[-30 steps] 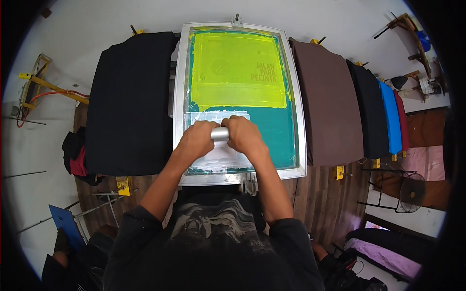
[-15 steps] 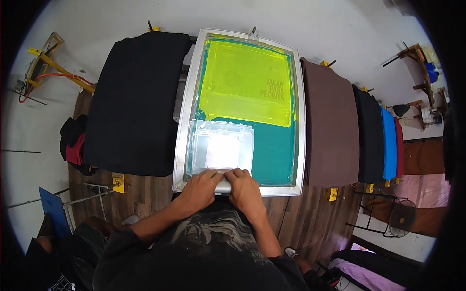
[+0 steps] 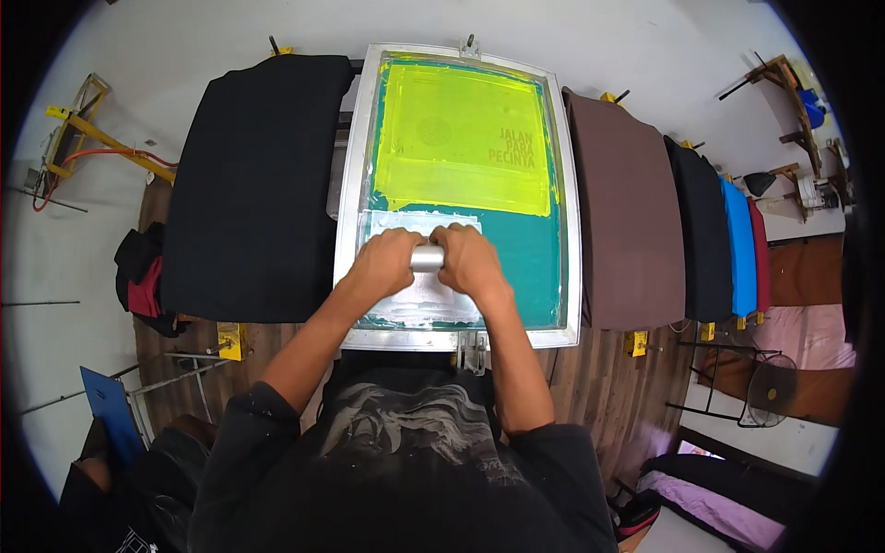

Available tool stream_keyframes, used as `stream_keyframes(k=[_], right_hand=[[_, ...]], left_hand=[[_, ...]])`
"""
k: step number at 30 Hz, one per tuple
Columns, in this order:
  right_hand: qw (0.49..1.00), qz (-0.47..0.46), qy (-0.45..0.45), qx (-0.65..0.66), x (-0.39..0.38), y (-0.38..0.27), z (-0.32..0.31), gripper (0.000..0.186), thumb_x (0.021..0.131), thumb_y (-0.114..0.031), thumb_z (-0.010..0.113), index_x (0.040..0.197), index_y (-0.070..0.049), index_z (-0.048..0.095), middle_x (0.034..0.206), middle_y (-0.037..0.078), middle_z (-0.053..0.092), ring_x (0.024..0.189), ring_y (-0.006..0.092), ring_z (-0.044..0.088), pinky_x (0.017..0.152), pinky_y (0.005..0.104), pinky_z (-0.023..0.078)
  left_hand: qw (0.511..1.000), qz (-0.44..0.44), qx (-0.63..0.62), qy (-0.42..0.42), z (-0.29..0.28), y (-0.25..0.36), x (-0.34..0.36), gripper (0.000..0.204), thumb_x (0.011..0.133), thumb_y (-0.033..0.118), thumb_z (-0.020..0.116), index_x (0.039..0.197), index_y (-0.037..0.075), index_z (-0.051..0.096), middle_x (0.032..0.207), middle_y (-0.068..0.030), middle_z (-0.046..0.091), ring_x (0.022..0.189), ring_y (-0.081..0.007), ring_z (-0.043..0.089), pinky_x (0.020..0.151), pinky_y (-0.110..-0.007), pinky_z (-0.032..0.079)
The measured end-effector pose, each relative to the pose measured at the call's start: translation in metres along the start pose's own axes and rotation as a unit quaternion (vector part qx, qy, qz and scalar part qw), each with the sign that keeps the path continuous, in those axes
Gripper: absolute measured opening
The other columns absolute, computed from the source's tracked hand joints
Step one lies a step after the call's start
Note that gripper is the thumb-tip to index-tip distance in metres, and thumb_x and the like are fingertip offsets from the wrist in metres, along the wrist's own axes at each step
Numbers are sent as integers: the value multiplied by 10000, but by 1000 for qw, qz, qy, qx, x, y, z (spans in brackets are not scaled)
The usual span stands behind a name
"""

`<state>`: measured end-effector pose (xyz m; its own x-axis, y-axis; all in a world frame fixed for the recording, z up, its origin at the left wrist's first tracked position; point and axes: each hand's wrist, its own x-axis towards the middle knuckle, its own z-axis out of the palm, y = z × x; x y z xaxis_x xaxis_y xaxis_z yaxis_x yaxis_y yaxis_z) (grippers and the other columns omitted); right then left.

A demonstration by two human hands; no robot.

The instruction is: Manually applying ink through a screen onto a t-shirt using a squeegee.

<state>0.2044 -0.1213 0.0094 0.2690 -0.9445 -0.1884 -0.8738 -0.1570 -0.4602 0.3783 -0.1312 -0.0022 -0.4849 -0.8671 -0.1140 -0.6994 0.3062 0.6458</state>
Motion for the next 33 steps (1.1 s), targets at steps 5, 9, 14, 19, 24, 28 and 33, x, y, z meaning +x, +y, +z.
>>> stream_keyframes(k=[5, 9, 14, 19, 24, 28, 33], right_hand=[[999, -10, 28, 29, -47, -12, 10, 340, 621, 5, 689, 961, -15, 677, 925, 201, 653, 894, 403, 612, 813, 467, 528], [999, 8, 2, 43, -83, -26, 21, 408, 597, 5, 726, 1001, -23, 677, 952, 173, 659, 898, 397, 606, 812, 468, 529], [996, 2, -74, 41, -71, -20, 7, 355, 638, -45, 741, 991, -46, 695, 914, 177, 680, 883, 390, 648, 800, 461, 539], [1000, -4, -3, -6, -20, -17, -6, 305, 672, -15, 703, 970, -75, 691, 898, 149, 679, 873, 377, 658, 750, 470, 548], [1000, -5, 23, 6, -40, -12, 11, 380, 671, 7, 705, 1035, -69, 628, 1016, 120, 615, 980, 365, 591, 795, 456, 550], [999, 0, -4, 41, -92, -28, 20, 526, 603, 27, 743, 1099, -51, 587, 1077, 122, 586, 1037, 355, 562, 825, 445, 545], [998, 1, -58, 39, -102, -34, 14, 446, 627, 10, 725, 1057, -51, 623, 1032, 129, 620, 987, 363, 594, 812, 445, 545]], left_hand=[[999, 4, -19, -26, 11, 13, -40, 394, 728, -55, 619, 1112, 10, 684, 995, -229, 668, 906, -422, 657, 830, -488, 532], [996, -23, -29, -82, 18, 24, -77, 517, 684, -75, 625, 1193, 15, 629, 1098, -202, 654, 1040, -397, 622, 924, -470, 506], [980, -57, -22, -187, 0, 26, -58, 432, 675, -41, 625, 1102, -3, 678, 1033, -242, 682, 1003, -395, 649, 927, -461, 507], [999, -1, -16, -41, -15, 14, -20, 328, 748, -45, 582, 1032, 51, 716, 958, -217, 697, 938, -393, 664, 848, -477, 526], [999, 16, -41, -15, 10, 7, -41, 514, 730, -98, 585, 1235, -7, 608, 1212, -215, 627, 1111, -381, 606, 968, -422, 495], [999, 3, -14, -40, 21, 28, -93, 591, 698, -68, 637, 1281, 3, 577, 1250, -203, 599, 1125, -384, 600, 966, -447, 506], [994, -11, -29, -105, 9, 34, -99, 573, 710, -27, 662, 1276, 11, 579, 1246, -197, 606, 1113, -388, 605, 937, -454, 517]])
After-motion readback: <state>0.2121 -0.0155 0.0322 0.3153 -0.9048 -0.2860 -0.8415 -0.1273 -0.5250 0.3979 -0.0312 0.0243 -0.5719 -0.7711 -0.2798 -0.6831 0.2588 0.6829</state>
